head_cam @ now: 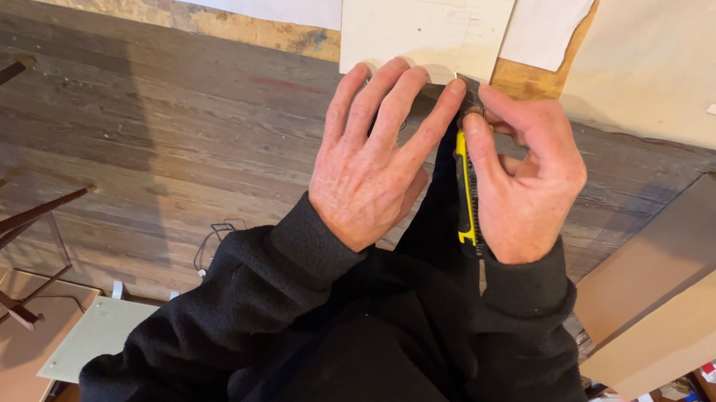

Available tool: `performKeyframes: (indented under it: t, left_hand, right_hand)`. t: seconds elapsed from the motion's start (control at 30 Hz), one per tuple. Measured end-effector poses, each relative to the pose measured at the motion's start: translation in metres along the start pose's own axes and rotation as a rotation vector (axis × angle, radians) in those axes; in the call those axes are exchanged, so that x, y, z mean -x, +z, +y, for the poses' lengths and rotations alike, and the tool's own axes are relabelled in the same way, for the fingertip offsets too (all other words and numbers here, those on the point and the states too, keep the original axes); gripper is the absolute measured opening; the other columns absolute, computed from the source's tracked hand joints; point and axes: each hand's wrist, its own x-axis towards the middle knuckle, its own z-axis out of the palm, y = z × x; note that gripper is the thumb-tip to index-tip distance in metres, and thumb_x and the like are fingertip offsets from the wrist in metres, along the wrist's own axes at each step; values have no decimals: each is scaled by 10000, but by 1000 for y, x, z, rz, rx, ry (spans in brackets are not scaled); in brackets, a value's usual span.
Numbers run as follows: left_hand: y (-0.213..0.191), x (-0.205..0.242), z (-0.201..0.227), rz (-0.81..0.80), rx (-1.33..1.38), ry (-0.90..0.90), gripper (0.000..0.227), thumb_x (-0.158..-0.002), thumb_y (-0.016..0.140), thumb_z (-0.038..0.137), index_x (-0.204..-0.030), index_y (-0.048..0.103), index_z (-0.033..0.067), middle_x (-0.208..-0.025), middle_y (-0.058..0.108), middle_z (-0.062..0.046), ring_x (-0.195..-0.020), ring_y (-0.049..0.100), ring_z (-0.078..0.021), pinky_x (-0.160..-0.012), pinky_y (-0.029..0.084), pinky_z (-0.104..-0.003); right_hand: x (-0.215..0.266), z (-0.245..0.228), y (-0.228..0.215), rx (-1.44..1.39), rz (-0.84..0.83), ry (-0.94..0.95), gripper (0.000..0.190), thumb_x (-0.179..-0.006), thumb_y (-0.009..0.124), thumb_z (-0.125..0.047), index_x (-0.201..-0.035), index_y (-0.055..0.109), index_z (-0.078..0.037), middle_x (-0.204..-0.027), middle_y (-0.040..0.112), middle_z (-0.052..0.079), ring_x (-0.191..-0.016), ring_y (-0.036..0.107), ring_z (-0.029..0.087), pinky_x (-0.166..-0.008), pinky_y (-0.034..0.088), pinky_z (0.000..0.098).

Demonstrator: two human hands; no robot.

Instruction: Applying adhesive tape to a frame spacer and placing it into a picture frame.

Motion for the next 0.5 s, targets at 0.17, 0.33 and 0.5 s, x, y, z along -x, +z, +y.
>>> performKeyframes:
  t: [0.17, 0.33, 0.5]
  left_hand:
    - [-1, -1, 0, 2, 6, -1, 754, -813, 769, 27, -1546, 599, 87, -1544, 494, -185, -1497, 478, -365, -1321, 332, -561]
    - [-2, -1, -1, 36, 22, 19, 726, -799, 771, 10, -1506, 607, 19, -1535, 522, -194, -1480, 510, -372, -1310, 372, -576]
    - [-4, -2, -1, 20, -12, 26, 752, -815, 774, 33, -1540, 578, -2, -1553, 524, -178, -1486, 514, -354, -1309, 372, -560]
  right_hand:
    - [-3, 7, -4, -24, -42, 2, 272, -995, 774, 142, -1254, 718, 79, -1115, 632, 121, -975, 600, 189, -926, 540, 288]
    - [-3, 2, -3, -8, -36, 8, 260, -993, 751, 171, -1239, 709, 97, -1136, 629, 130, -981, 608, 194, -923, 538, 282]
    - [-4, -3, 0, 31, -15, -7, 251, -981, 761, 180, -1218, 710, 113, -1115, 643, 143, -954, 615, 199, -895, 542, 287]
